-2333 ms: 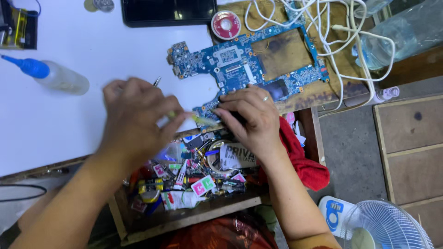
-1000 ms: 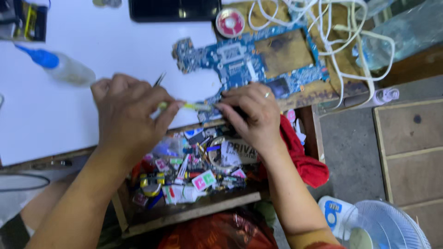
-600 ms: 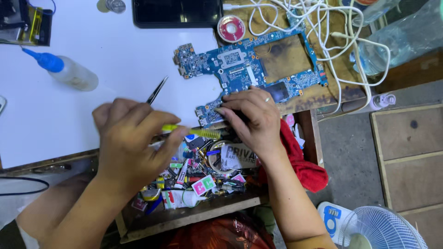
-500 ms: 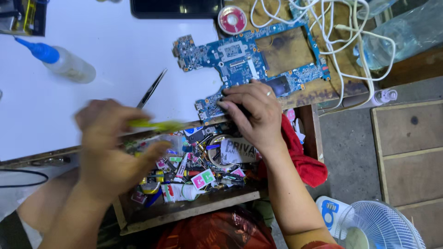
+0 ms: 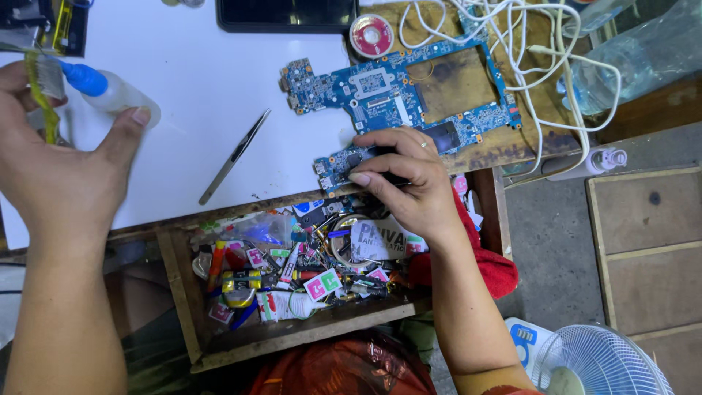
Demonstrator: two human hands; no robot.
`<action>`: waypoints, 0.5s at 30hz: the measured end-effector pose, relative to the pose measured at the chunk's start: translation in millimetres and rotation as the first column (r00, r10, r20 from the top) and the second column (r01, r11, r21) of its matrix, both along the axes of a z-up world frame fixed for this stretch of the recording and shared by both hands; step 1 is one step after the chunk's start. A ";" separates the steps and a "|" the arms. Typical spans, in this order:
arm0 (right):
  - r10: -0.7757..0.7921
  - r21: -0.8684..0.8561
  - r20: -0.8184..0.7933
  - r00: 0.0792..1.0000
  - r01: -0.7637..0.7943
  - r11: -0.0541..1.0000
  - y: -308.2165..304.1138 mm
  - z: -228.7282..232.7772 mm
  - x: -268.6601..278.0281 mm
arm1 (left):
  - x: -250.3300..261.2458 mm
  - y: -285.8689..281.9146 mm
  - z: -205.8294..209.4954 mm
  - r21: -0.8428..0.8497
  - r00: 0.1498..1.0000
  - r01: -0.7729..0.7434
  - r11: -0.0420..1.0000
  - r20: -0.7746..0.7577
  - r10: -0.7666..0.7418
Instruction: The person uses a soldering iron and tweezers to solder a small component onto a blue circuit board. They then use a brush to clean the soldered area with a liquid from a bottle.
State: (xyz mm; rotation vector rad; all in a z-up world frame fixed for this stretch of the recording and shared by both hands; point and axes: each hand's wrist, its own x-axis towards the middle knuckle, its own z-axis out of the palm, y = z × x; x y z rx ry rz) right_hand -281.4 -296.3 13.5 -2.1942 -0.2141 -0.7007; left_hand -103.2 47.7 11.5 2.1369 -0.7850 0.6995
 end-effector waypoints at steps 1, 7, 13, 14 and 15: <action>0.002 -0.009 -0.003 1.000 -0.002 1.000 -0.7 1.7 1.2 | 5.1 -0.1 -3.3 0.002 1.000 0.005 1.000 0.001 -0.005; -0.014 -0.005 -0.034 0.999 0.013 1.000 0.0 6.1 -2.5 | 16.3 -8.9 -15.3 -0.174 0.976 0.137 0.975 -0.144 -0.163; -0.044 0.020 -0.010 0.999 0.044 0.999 -0.7 1.6 -2.0 | -26.9 -39.9 35.2 -0.005 0.959 0.061 0.998 -0.278 -0.060; -0.044 0.015 0.001 0.999 0.044 0.999 -0.9 0.2 -0.8 | -37.7 -44.7 44.2 0.089 0.971 0.061 0.994 -0.236 -0.038; -0.044 0.009 0.012 0.999 0.044 0.999 -0.6 -0.7 -0.4 | -46.3 -50.0 51.8 0.196 0.990 0.101 0.975 -0.119 -0.079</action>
